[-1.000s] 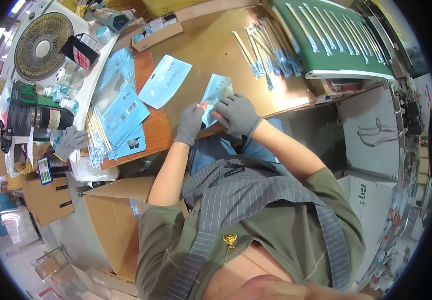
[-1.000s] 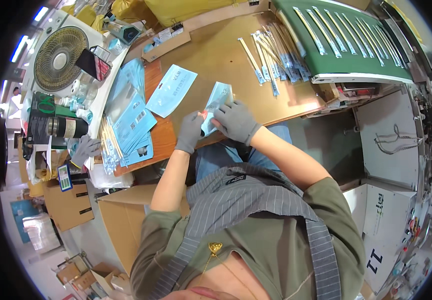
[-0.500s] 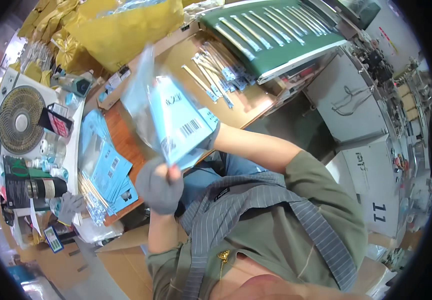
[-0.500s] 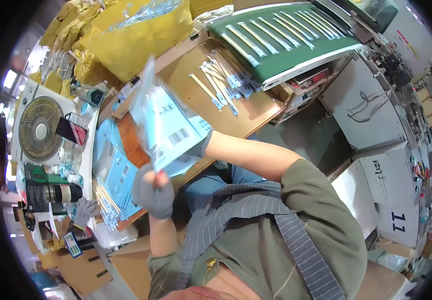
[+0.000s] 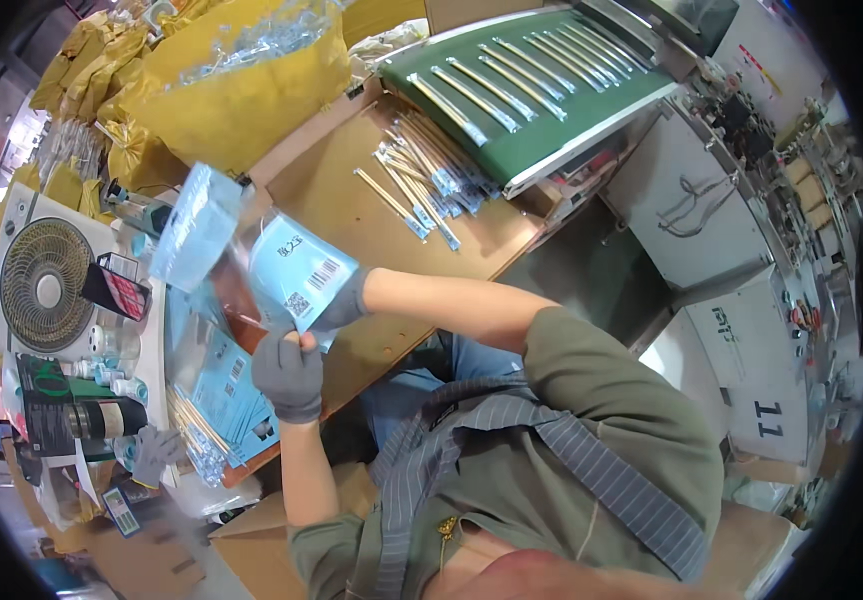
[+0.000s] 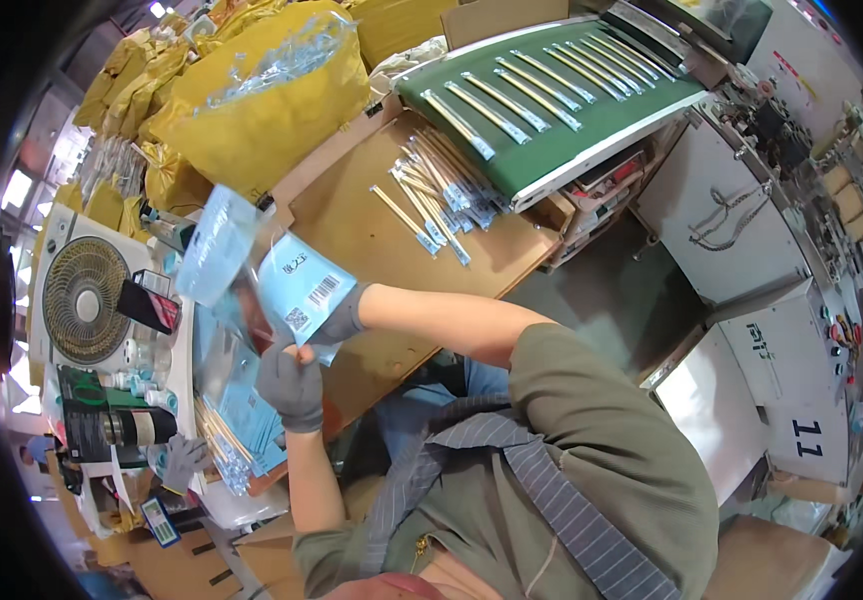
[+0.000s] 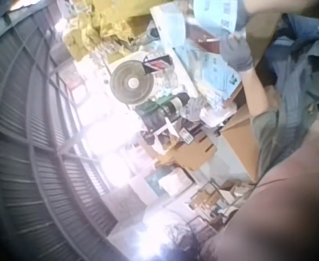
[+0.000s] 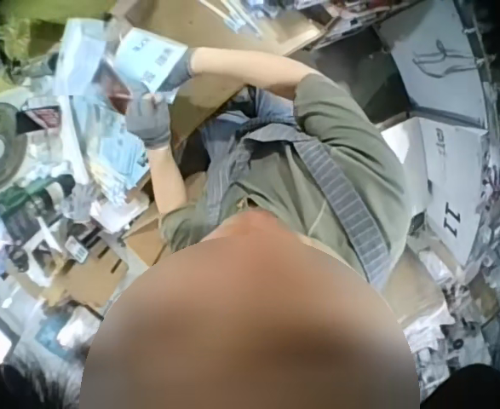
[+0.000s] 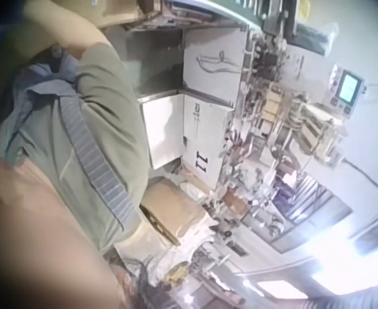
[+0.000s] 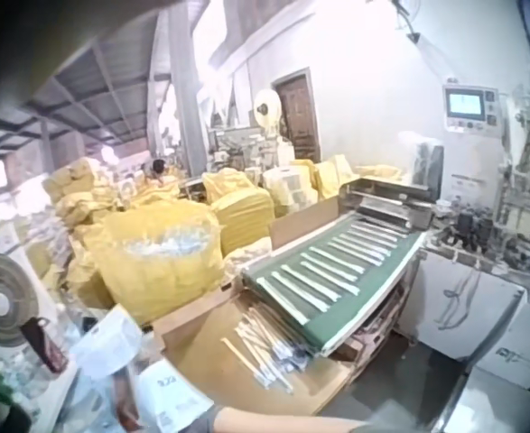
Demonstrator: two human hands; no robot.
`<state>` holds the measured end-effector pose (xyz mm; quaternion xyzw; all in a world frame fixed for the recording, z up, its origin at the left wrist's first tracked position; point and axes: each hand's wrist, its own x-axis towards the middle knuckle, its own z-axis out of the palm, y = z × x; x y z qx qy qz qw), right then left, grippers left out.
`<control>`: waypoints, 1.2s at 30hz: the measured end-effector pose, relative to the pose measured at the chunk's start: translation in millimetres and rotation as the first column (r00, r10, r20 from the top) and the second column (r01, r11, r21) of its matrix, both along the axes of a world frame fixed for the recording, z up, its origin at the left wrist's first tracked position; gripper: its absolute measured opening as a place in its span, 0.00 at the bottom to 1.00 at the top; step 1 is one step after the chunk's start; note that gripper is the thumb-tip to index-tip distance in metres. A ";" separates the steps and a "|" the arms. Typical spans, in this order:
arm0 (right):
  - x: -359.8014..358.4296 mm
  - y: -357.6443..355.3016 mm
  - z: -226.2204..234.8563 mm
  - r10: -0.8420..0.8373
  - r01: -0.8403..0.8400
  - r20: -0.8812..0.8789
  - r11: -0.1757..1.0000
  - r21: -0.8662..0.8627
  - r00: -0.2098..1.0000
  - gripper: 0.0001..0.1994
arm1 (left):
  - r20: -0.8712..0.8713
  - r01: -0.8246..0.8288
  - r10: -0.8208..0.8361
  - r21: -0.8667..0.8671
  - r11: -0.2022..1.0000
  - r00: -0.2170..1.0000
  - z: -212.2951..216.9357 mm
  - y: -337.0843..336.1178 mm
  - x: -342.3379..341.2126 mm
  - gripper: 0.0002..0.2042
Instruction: Packaging bundles of incense sticks into plastic sleeves and placing them in boxes.
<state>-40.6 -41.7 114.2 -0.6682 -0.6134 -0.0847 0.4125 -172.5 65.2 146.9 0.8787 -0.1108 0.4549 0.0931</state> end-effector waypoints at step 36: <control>-15.3 -191.9 -113.9 -0.892 0.889 0.046 0.441 -0.120 0.449 0.30 | -0.474 -0.301 0.208 -0.128 0.945 0.856 -179.8 -36.0 187.2 0.40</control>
